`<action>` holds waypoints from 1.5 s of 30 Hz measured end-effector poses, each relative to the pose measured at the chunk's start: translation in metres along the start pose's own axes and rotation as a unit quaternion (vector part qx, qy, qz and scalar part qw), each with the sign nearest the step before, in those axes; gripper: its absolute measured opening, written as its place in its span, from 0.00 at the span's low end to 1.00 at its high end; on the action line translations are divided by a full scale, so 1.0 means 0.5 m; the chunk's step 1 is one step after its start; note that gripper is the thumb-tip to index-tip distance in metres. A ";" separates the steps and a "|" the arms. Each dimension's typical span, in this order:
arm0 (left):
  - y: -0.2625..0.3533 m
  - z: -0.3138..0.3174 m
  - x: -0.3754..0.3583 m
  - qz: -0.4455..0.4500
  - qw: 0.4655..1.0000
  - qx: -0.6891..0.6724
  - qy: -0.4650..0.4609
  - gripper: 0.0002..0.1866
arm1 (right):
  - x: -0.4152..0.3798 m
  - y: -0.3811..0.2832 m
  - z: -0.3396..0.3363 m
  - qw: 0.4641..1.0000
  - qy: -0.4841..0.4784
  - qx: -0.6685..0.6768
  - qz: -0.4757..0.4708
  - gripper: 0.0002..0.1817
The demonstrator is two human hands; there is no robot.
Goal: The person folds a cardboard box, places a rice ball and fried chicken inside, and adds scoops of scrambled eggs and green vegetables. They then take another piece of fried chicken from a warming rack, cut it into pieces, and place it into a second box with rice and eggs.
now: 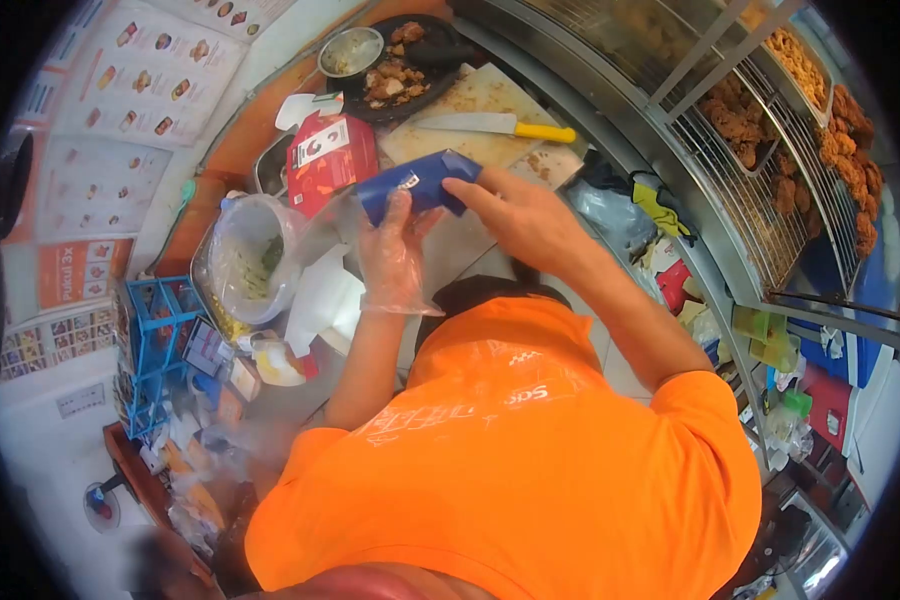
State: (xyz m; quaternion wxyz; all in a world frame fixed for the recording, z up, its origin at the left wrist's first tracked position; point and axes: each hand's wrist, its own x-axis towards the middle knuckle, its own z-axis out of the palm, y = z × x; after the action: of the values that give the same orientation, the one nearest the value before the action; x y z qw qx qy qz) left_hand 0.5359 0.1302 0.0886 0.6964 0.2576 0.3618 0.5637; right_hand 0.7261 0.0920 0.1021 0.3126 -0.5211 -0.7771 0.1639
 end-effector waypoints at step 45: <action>-0.006 -0.120 -0.102 -0.256 0.922 0.230 -0.177 0.17 | 0.025 0.048 0.097 0.850 -0.039 0.503 0.153 0.15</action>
State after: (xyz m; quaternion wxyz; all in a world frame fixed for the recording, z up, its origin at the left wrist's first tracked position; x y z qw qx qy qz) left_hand 0.4851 0.0771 0.0608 0.7913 0.4051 0.4057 0.2127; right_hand 0.7079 0.1168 0.0556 0.4723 -0.3980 -0.5109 0.5979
